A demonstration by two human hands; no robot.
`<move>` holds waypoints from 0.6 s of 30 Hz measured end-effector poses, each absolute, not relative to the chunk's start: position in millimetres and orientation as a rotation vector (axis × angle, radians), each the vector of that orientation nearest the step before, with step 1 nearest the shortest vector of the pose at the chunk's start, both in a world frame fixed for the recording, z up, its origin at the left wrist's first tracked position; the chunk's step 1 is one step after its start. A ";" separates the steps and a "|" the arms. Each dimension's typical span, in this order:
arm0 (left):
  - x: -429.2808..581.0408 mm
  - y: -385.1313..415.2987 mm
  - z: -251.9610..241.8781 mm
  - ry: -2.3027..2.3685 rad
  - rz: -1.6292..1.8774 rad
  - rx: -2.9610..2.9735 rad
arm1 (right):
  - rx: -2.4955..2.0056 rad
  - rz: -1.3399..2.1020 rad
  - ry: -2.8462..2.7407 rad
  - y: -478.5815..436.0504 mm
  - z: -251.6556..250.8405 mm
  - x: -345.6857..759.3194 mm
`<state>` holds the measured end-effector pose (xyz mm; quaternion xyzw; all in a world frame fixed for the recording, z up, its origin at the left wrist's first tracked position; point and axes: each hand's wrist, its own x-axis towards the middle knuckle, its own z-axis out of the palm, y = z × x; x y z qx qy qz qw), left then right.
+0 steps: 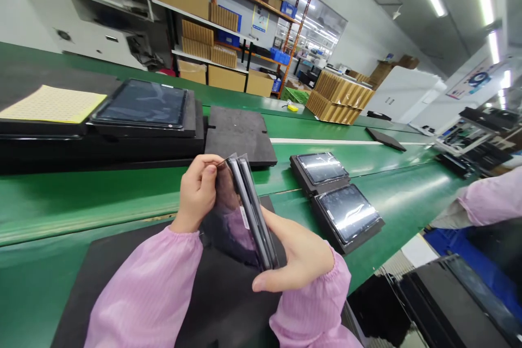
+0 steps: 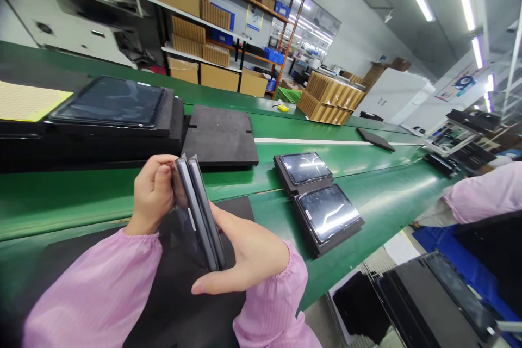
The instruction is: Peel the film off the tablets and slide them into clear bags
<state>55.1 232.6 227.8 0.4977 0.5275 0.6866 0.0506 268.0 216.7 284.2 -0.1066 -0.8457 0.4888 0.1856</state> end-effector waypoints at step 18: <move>50.3 232.1 234.8 1.850 1.940 1.584 | -0.624 1.416 -2.060 224.4 272.8 267.0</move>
